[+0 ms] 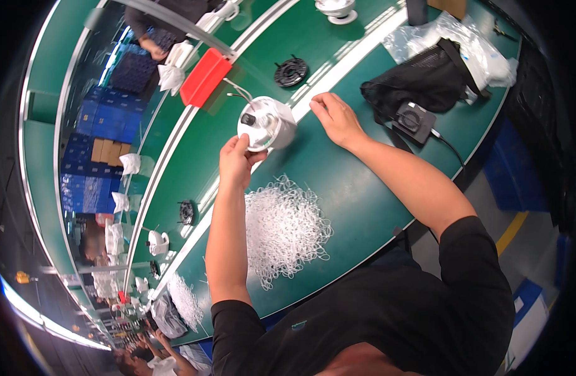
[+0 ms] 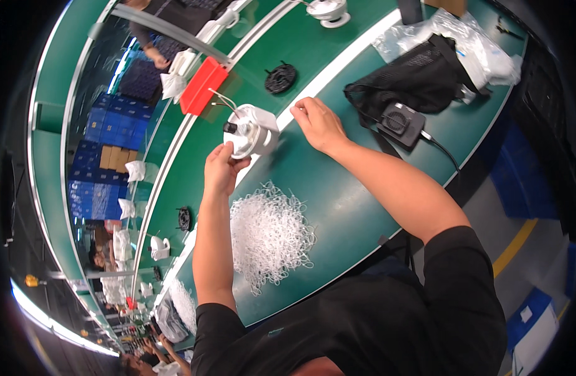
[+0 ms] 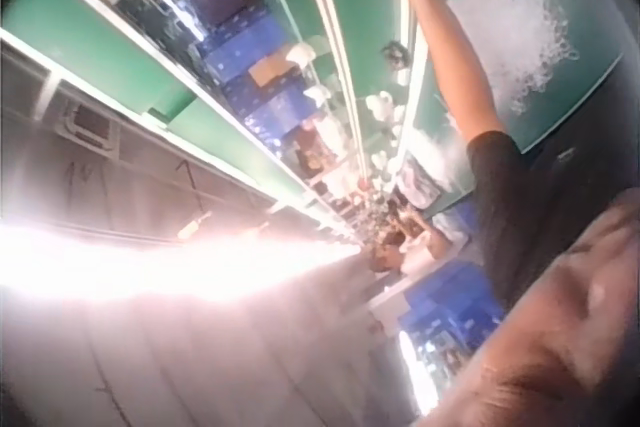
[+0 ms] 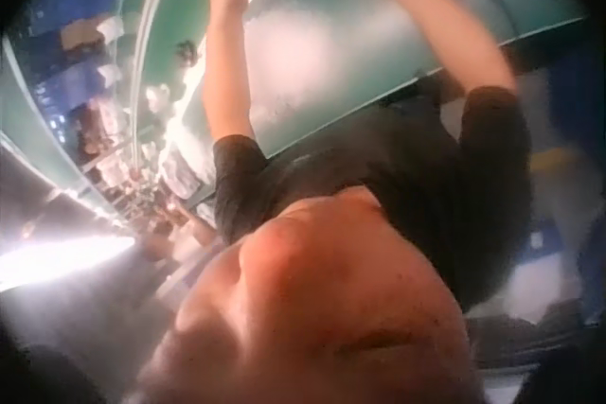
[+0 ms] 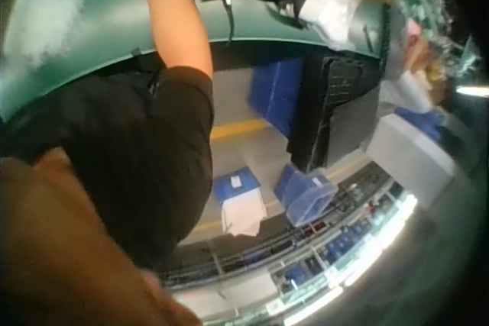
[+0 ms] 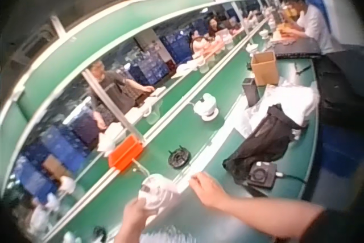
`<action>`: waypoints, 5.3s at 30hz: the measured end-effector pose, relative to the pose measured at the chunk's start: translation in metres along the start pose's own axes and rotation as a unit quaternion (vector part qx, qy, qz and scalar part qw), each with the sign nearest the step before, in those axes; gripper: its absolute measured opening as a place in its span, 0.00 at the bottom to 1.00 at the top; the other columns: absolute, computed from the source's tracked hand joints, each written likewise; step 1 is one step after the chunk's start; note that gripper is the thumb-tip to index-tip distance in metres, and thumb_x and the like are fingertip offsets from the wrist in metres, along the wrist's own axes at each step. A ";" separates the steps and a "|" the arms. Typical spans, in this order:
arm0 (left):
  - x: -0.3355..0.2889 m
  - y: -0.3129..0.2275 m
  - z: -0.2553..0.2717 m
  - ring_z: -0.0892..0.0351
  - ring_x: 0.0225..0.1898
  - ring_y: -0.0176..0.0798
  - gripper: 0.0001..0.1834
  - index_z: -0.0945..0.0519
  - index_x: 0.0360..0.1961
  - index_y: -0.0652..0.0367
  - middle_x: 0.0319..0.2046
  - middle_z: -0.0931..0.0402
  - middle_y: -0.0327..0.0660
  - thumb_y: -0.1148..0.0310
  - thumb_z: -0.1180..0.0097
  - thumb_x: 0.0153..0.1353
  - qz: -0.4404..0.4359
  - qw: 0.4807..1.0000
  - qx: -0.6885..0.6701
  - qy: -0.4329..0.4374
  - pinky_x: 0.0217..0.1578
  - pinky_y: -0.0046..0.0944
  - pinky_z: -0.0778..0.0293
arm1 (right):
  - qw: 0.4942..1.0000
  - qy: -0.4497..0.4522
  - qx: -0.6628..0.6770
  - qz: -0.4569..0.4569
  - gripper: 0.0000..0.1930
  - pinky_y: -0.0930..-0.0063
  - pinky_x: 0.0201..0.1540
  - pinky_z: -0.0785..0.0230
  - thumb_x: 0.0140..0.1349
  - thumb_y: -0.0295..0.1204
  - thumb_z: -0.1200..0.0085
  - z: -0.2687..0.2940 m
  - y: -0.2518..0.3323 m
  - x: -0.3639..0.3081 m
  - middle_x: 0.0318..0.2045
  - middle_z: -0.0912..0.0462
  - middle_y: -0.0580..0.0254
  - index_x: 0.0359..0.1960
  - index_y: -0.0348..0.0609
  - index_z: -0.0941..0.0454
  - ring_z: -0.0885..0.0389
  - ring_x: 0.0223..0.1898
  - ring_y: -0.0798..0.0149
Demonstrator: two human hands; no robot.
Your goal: The person repeatedly picks up white zip ties and small white plastic components from a green workbench. They insert the zip ties into the components and manipulate them by hand, then place the assembled units back onto the table. The process is repetitive and involves handling small parts one at a time.
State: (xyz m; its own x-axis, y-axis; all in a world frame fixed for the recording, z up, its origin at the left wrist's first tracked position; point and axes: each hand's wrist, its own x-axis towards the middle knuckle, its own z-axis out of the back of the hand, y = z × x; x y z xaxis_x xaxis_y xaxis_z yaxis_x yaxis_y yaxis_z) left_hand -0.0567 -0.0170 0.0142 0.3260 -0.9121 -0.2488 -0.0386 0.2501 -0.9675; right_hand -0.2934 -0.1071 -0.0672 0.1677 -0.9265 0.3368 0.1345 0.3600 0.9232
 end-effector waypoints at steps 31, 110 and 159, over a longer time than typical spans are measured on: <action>-0.033 0.025 -0.004 0.16 0.35 0.44 0.12 0.19 0.38 0.66 0.32 0.16 0.48 0.78 0.34 0.52 -0.084 0.835 0.524 0.147 0.38 0.40 0.23 | 0.981 0.154 -0.115 0.028 0.08 0.60 0.44 0.26 0.63 0.34 0.43 0.002 0.005 0.000 0.35 0.16 0.61 0.38 0.44 0.19 0.17 0.40 0.55; -0.057 0.009 -0.055 0.15 0.35 0.41 0.17 0.26 0.49 0.77 0.41 0.20 0.50 0.78 0.53 0.60 0.023 0.996 0.079 0.043 0.34 0.34 0.14 | 0.994 0.063 -0.037 0.079 0.16 0.60 0.46 0.28 0.71 0.34 0.52 0.025 0.053 -0.014 0.39 0.19 0.47 0.51 0.34 0.20 0.19 0.42 0.47; -0.014 -0.006 -0.076 0.20 0.32 0.28 0.08 0.18 0.44 0.66 0.35 0.16 0.40 0.75 0.39 0.65 -0.197 0.969 0.103 0.104 0.32 0.27 0.25 | 0.978 0.187 -0.024 0.085 0.09 0.58 0.39 0.28 0.66 0.28 0.52 0.031 0.050 -0.006 0.33 0.17 0.50 0.41 0.38 0.21 0.18 0.35 0.49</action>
State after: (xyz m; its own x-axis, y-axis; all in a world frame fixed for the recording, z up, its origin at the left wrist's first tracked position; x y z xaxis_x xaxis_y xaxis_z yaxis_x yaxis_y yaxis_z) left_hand -0.1330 -0.0309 0.0197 0.0790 -0.9905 0.1128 0.2473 -0.0901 -0.9647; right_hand -0.3181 -0.0869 -0.0168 0.5362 -0.7515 0.3843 0.1185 0.5178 0.8472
